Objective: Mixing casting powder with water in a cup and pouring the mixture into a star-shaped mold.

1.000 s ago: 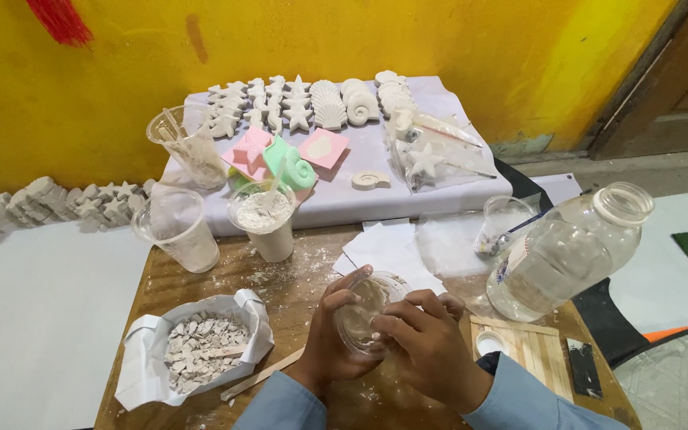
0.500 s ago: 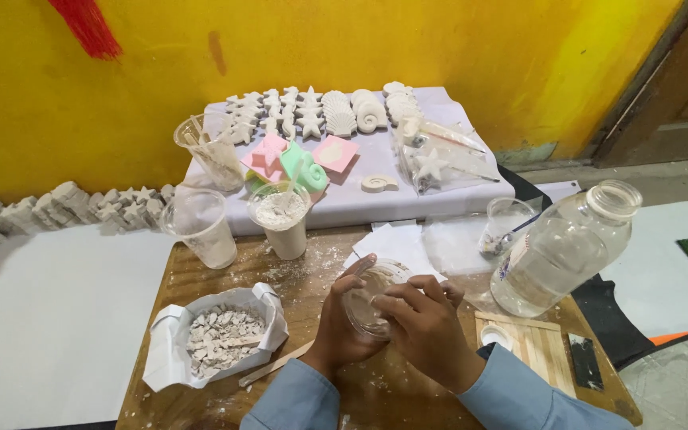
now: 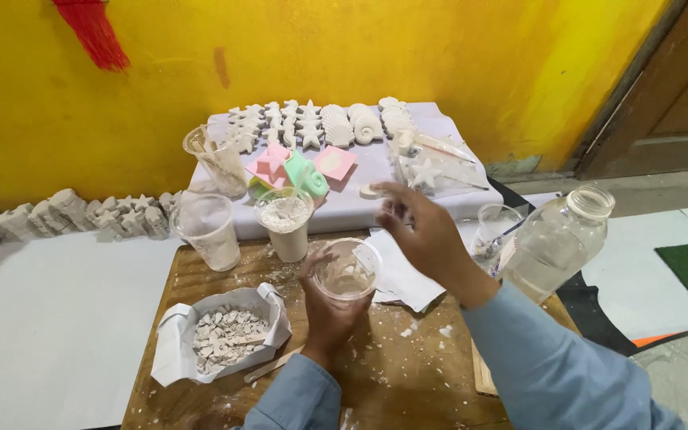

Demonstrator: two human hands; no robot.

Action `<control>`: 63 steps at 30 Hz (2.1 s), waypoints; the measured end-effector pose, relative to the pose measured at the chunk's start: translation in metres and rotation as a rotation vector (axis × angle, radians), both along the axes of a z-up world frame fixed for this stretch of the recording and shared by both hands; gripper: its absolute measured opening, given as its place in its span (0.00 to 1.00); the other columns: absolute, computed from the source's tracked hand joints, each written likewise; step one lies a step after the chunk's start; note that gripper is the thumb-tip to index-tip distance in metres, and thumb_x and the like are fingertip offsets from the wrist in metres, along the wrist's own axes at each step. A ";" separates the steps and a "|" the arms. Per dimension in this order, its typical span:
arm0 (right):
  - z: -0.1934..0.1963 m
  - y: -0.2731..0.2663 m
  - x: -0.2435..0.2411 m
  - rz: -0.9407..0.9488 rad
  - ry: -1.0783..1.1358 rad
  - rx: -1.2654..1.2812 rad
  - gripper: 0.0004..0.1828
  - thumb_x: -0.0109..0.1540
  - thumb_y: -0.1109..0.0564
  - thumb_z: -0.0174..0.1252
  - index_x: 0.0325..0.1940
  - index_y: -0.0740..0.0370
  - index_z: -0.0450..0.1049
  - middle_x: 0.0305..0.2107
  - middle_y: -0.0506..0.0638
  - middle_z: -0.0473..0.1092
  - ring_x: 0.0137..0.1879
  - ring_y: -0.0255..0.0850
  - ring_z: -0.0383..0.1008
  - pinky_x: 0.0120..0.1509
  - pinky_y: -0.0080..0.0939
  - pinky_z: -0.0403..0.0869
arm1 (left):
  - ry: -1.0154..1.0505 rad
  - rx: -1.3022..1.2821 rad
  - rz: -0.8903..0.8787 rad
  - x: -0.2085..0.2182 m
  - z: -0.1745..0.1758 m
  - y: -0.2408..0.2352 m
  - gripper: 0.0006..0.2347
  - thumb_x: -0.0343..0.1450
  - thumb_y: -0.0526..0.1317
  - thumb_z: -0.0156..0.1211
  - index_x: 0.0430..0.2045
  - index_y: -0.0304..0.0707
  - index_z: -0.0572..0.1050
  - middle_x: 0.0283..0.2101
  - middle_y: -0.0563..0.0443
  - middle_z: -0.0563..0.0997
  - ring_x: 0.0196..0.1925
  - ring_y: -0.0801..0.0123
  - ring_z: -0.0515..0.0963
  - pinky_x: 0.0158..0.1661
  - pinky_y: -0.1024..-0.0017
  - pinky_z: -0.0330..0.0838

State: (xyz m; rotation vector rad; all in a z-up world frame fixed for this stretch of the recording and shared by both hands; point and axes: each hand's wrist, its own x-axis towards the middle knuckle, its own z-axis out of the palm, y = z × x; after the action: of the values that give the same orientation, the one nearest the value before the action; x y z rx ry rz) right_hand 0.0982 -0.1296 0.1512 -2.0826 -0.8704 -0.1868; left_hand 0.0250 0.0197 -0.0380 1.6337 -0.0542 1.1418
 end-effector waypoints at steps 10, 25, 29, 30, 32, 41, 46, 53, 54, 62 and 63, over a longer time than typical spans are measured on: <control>-0.019 0.150 0.106 0.190 0.149 -0.244 0.32 0.64 0.40 0.59 0.67 0.60 0.71 0.34 0.56 0.79 0.47 0.48 0.81 0.52 0.48 0.75 | 0.317 -0.102 0.254 -0.016 0.039 -0.014 0.47 0.55 0.44 0.83 0.62 0.49 0.48 0.56 0.32 0.73 0.54 0.34 0.81 0.59 0.40 0.74; -0.013 0.131 0.101 0.048 0.210 0.095 0.20 0.70 0.46 0.48 0.35 0.57 0.81 0.26 0.47 0.78 0.33 0.39 0.77 0.43 0.38 0.73 | 0.386 -0.162 0.285 -0.011 0.040 -0.020 0.49 0.55 0.44 0.84 0.63 0.54 0.46 0.56 0.32 0.74 0.55 0.34 0.80 0.55 0.43 0.78; -0.031 0.127 0.120 0.010 0.273 0.218 0.18 0.69 0.45 0.50 0.35 0.55 0.80 0.25 0.43 0.78 0.33 0.33 0.75 0.42 0.33 0.72 | 0.423 -0.133 0.323 -0.013 0.050 -0.020 0.47 0.57 0.47 0.80 0.62 0.51 0.45 0.59 0.30 0.72 0.53 0.34 0.81 0.54 0.41 0.79; -0.037 0.127 0.124 -0.004 0.289 0.249 0.18 0.68 0.45 0.51 0.33 0.54 0.80 0.24 0.42 0.77 0.31 0.31 0.75 0.40 0.31 0.71 | 0.445 -0.124 0.318 -0.014 0.052 -0.021 0.47 0.57 0.48 0.80 0.62 0.49 0.44 0.60 0.28 0.71 0.53 0.32 0.81 0.54 0.39 0.79; -0.035 0.120 0.114 -0.036 0.371 0.284 0.16 0.68 0.47 0.51 0.36 0.55 0.80 0.25 0.44 0.78 0.31 0.32 0.75 0.36 0.30 0.70 | 0.414 -0.145 0.331 -0.013 0.046 -0.020 0.49 0.56 0.48 0.81 0.64 0.48 0.45 0.59 0.27 0.72 0.53 0.33 0.81 0.54 0.41 0.78; -0.010 0.069 0.093 -0.056 0.478 0.438 0.16 0.70 0.52 0.47 0.41 0.60 0.78 0.24 0.47 0.73 0.30 0.30 0.69 0.31 0.24 0.64 | 0.297 -0.201 0.421 -0.006 0.040 -0.022 0.52 0.52 0.47 0.84 0.67 0.40 0.48 0.60 0.26 0.73 0.56 0.34 0.79 0.55 0.45 0.77; 0.016 0.034 0.036 0.030 0.203 0.331 0.16 0.72 0.53 0.48 0.39 0.60 0.79 0.23 0.50 0.72 0.32 0.36 0.71 0.38 0.33 0.69 | 0.200 -0.227 0.397 0.000 0.027 -0.020 0.53 0.51 0.43 0.85 0.67 0.37 0.48 0.62 0.25 0.71 0.60 0.35 0.76 0.58 0.49 0.74; -0.013 0.016 0.020 0.307 -0.569 0.115 0.04 0.65 0.62 0.60 0.42 0.56 0.78 0.28 0.47 0.75 0.40 0.45 0.78 0.50 0.42 0.73 | 0.076 -0.245 0.430 0.014 0.014 -0.019 0.56 0.46 0.43 0.87 0.67 0.37 0.51 0.58 0.29 0.75 0.55 0.42 0.81 0.53 0.59 0.80; -0.015 0.017 0.029 0.262 -0.588 0.204 0.05 0.65 0.63 0.60 0.45 0.57 0.78 0.32 0.48 0.77 0.42 0.45 0.79 0.53 0.43 0.74 | -0.047 -0.287 0.515 0.024 0.007 -0.021 0.57 0.43 0.45 0.88 0.67 0.36 0.56 0.57 0.34 0.77 0.54 0.49 0.83 0.51 0.67 0.80; -0.009 0.100 0.061 0.230 -0.226 0.383 0.09 0.71 0.57 0.52 0.44 0.57 0.78 0.26 0.49 0.75 0.39 0.45 0.75 0.50 0.48 0.71 | 0.517 0.021 0.455 -0.013 0.043 -0.009 0.55 0.45 0.50 0.85 0.63 0.56 0.45 0.59 0.42 0.76 0.52 0.49 0.84 0.61 0.54 0.69; -0.018 0.116 0.066 0.240 -0.207 0.326 0.08 0.70 0.56 0.53 0.44 0.57 0.78 0.26 0.50 0.76 0.39 0.48 0.76 0.50 0.50 0.72 | 0.452 0.199 0.414 -0.015 0.038 -0.002 0.62 0.38 0.40 0.90 0.63 0.52 0.42 0.57 0.40 0.76 0.52 0.49 0.84 0.66 0.57 0.62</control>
State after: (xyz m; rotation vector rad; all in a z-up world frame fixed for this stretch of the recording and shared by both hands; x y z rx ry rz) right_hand 0.1641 -0.0141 0.1329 -1.6619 -1.1252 -0.3921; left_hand 0.0101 0.0182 -0.0001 2.1125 0.4960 1.0638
